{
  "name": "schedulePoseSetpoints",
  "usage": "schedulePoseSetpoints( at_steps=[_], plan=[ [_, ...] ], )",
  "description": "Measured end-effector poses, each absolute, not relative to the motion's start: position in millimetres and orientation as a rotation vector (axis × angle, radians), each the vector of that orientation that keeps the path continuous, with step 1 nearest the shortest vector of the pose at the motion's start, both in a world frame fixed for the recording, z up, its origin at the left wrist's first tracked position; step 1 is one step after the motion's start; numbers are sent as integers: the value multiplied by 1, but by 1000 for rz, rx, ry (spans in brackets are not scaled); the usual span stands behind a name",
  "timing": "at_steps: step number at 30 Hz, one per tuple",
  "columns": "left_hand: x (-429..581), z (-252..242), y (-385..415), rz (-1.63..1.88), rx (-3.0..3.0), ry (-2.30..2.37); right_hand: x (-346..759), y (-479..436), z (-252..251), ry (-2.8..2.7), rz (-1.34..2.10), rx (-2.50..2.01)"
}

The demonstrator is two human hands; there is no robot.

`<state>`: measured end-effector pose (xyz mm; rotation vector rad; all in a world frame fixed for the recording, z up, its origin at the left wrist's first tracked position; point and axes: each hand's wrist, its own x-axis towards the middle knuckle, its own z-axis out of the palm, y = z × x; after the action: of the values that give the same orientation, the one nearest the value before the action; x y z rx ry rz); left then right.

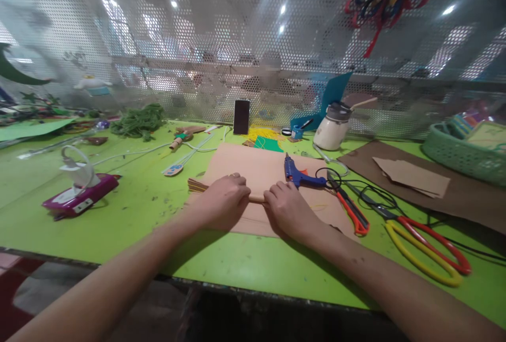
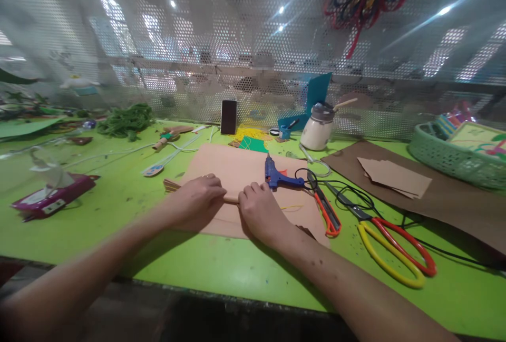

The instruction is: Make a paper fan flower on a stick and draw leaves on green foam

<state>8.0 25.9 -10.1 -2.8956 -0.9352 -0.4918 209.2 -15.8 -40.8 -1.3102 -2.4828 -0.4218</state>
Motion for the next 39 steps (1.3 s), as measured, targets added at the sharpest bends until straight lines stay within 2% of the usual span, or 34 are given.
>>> schedulePoseSetpoints(
  at_steps=[4, 7, 15, 18, 21, 24, 31, 39],
  plan=[
    [9, -10, 37, -556, -3009, -929, 206, -13, -38, -2510, -436, -1293],
    [9, -4, 30, -760, -3043, -1063, 205, -11, -37, -2518, -418, -1271],
    [18, -11, -40, -1690, -3088, -1919, 213, -11, -33, -2377, -248, -1246],
    [26, -15, -47, -2189, -2925, -2158, 212, -20, -25, -2315, -212, -1174],
    [34, -10, -45, -2694, -2619, -2152, 210, -34, -16, -2260, -244, -1096],
    [43, 1, -47, -3023, -2438, -2014, 207, -47, -10, -2209, -301, -1036],
    [61, 20, -62, -3475, -2164, -1720, 208, -62, 3, -2105, -319, -922],
    [68, 17, -57, -3472, -2137, -1730, 214, -61, 5, -2048, -200, -893]
  ],
)
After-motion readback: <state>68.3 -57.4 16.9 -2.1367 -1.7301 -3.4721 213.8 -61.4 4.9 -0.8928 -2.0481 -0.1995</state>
